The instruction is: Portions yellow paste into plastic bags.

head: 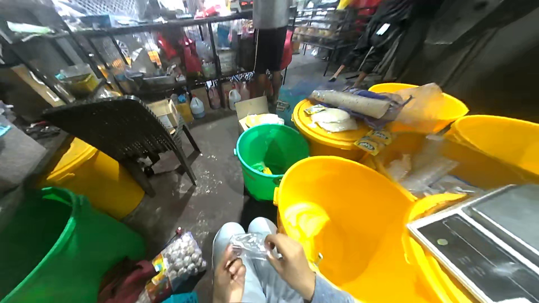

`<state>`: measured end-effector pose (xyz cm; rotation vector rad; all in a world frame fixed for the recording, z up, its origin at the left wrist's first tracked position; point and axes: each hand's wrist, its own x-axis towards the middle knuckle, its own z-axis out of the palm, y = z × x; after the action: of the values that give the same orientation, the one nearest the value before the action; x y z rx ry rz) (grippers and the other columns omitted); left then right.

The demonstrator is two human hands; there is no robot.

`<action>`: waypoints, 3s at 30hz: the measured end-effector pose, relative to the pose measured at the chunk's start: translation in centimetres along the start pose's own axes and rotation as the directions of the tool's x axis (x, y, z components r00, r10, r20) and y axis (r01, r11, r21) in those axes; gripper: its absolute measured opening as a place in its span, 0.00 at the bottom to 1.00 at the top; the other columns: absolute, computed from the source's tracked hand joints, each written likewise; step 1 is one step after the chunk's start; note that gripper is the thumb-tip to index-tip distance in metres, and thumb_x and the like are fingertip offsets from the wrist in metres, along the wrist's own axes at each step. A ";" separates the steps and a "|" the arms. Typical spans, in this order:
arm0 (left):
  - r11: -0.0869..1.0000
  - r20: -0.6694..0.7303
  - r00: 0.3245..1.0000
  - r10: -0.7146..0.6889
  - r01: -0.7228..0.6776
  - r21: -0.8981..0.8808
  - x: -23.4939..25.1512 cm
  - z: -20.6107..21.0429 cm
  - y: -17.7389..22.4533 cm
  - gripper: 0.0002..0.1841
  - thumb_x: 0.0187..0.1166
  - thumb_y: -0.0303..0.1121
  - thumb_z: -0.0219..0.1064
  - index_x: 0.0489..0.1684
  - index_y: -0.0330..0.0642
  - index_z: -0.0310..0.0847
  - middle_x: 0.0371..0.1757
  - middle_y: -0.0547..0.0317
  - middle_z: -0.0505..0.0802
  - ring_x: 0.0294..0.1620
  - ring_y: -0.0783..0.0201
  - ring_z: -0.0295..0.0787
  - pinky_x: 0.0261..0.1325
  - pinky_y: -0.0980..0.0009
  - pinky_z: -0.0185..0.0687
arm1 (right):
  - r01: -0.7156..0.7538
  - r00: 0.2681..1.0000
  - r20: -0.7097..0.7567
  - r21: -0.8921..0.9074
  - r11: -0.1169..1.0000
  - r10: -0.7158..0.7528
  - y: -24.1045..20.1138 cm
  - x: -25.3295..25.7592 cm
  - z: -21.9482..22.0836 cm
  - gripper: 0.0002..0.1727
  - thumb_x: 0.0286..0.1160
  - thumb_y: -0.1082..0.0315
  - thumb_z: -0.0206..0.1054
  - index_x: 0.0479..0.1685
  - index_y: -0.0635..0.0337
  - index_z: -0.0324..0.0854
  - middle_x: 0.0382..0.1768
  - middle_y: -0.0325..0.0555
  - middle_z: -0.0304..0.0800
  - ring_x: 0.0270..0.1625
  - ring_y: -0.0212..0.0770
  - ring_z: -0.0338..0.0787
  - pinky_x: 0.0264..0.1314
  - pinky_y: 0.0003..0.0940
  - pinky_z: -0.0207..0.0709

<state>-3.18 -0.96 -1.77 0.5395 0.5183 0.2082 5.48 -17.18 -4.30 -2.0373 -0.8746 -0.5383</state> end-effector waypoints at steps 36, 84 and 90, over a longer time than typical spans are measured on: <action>-0.267 0.581 0.223 0.783 -0.723 0.637 0.8 2.3 -0.9 0.09 0.70 0.26 0.68 0.41 0.44 0.72 0.49 0.58 0.79 0.47 0.76 0.79 0.52 0.88 0.77 | 0.037 0.959 -0.283 0.188 0.981 0.018 0.2 2.7 -2.0 0.07 0.70 0.68 0.68 0.29 0.59 0.75 0.30 0.45 0.82 0.38 0.34 0.84 0.45 0.23 0.79; -0.115 0.509 0.240 0.826 -0.813 0.571 0.0 2.2 -1.2 0.05 0.74 0.25 0.67 0.36 0.45 0.75 0.32 0.68 0.83 0.35 0.83 0.81 0.43 0.88 0.78 | -0.008 0.942 -0.291 0.481 0.877 0.168 -1.8 2.2 -0.9 0.09 0.76 0.67 0.70 0.45 0.50 0.73 0.44 0.34 0.77 0.45 0.22 0.81 0.48 0.14 0.78; -0.393 0.588 0.313 0.746 -0.505 0.768 -0.4 2.6 0.1 0.14 0.82 0.37 0.62 0.55 0.36 0.81 0.23 0.61 0.82 0.25 0.69 0.78 0.36 0.74 0.77 | 0.161 0.947 -0.299 0.121 0.979 -0.119 -0.7 2.1 -2.1 0.17 0.71 0.70 0.66 0.14 0.57 0.66 0.16 0.42 0.69 0.27 0.36 0.74 0.41 0.28 0.71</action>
<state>-2.14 -2.17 0.36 2.2656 0.3758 1.2560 6.22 -17.79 -1.41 -1.7190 -0.8564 -0.8079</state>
